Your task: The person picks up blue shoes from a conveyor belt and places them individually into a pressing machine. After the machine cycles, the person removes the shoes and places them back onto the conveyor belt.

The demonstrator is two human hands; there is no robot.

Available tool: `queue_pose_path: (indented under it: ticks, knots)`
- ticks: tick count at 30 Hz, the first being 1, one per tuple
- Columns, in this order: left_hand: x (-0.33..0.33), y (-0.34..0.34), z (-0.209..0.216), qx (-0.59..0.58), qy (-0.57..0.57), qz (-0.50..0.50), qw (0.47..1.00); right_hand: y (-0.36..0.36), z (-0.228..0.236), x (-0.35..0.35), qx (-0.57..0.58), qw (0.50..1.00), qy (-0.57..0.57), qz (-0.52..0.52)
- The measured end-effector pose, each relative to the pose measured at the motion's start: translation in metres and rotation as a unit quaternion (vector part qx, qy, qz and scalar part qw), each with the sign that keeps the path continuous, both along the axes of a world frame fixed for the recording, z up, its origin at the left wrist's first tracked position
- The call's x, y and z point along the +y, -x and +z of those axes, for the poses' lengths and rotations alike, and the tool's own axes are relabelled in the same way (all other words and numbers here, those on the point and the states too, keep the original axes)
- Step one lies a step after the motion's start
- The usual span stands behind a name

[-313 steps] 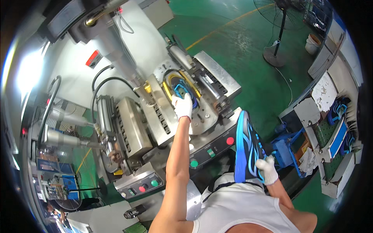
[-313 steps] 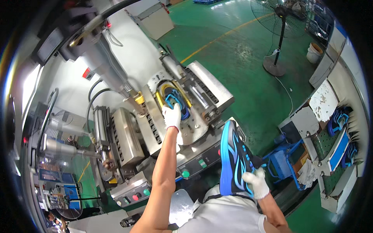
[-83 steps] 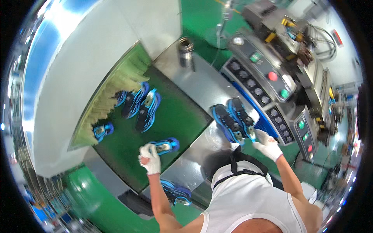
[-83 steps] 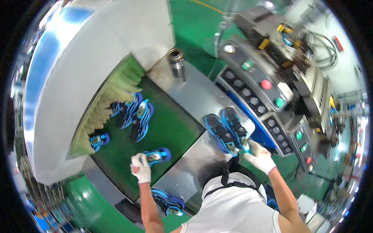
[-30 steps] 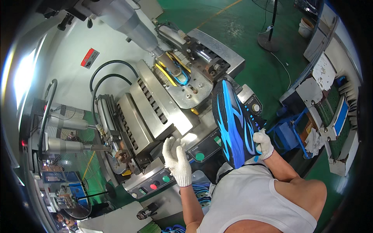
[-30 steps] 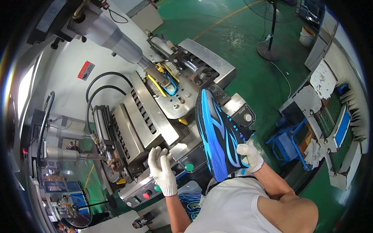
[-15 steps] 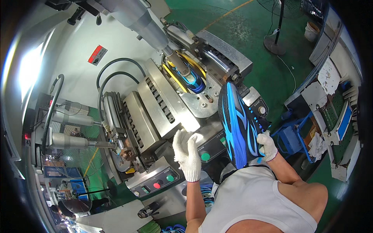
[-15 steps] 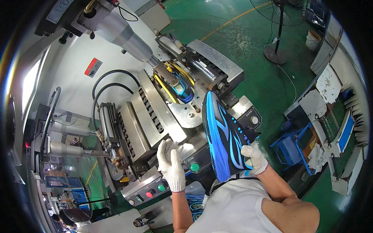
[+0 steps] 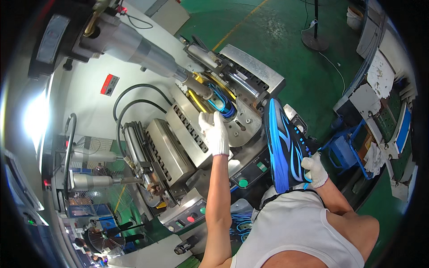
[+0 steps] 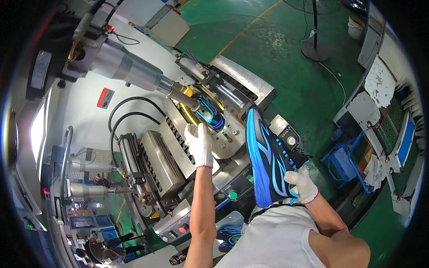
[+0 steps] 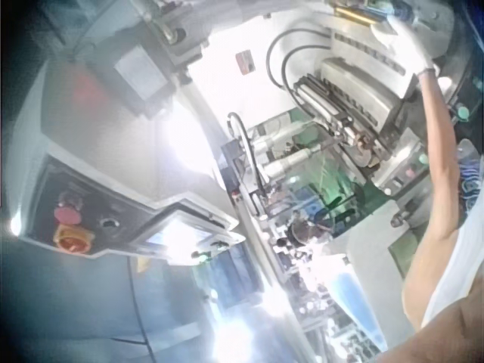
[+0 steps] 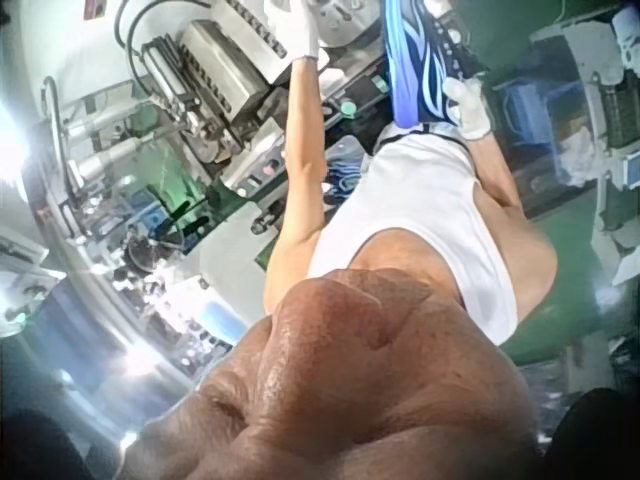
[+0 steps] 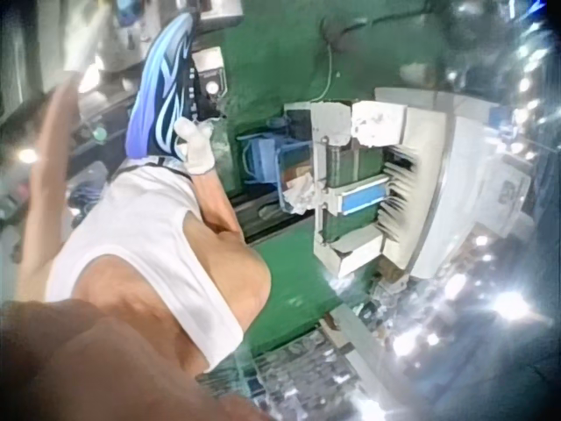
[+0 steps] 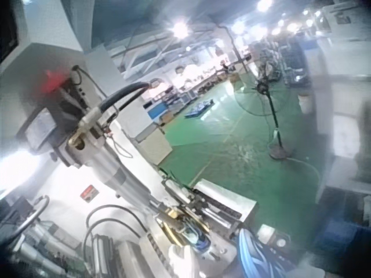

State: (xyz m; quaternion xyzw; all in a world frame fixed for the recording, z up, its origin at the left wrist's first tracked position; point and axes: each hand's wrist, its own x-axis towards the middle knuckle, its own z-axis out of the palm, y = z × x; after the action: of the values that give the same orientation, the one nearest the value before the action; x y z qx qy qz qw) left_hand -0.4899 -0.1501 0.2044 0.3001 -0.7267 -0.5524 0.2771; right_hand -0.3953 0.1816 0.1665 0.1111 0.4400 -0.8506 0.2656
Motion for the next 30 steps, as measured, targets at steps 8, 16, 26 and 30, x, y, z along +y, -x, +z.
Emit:
queue_pose_path:
  ticks: [8,16,26,30]
  knots:
    - [-0.029,0.092,-0.053,-0.174,0.061,-0.029,0.982,-0.002,0.04,0.015,-0.078,0.993,-0.083,-0.033]
    - [-0.044,0.111,-0.094,-0.193,0.081,0.009,0.978,-0.012,0.022,0.029,-0.07,0.992,-0.094,-0.046]
    - [-0.047,-0.022,-0.007,-0.046,-0.111,-0.052,0.991,0.029,0.06,-0.026,0.094,0.975,-0.199,-0.017]
    - [-0.012,-0.133,0.008,0.087,-0.161,-0.055,0.982,0.083,0.03,-0.057,0.542,0.723,-0.425,0.057]
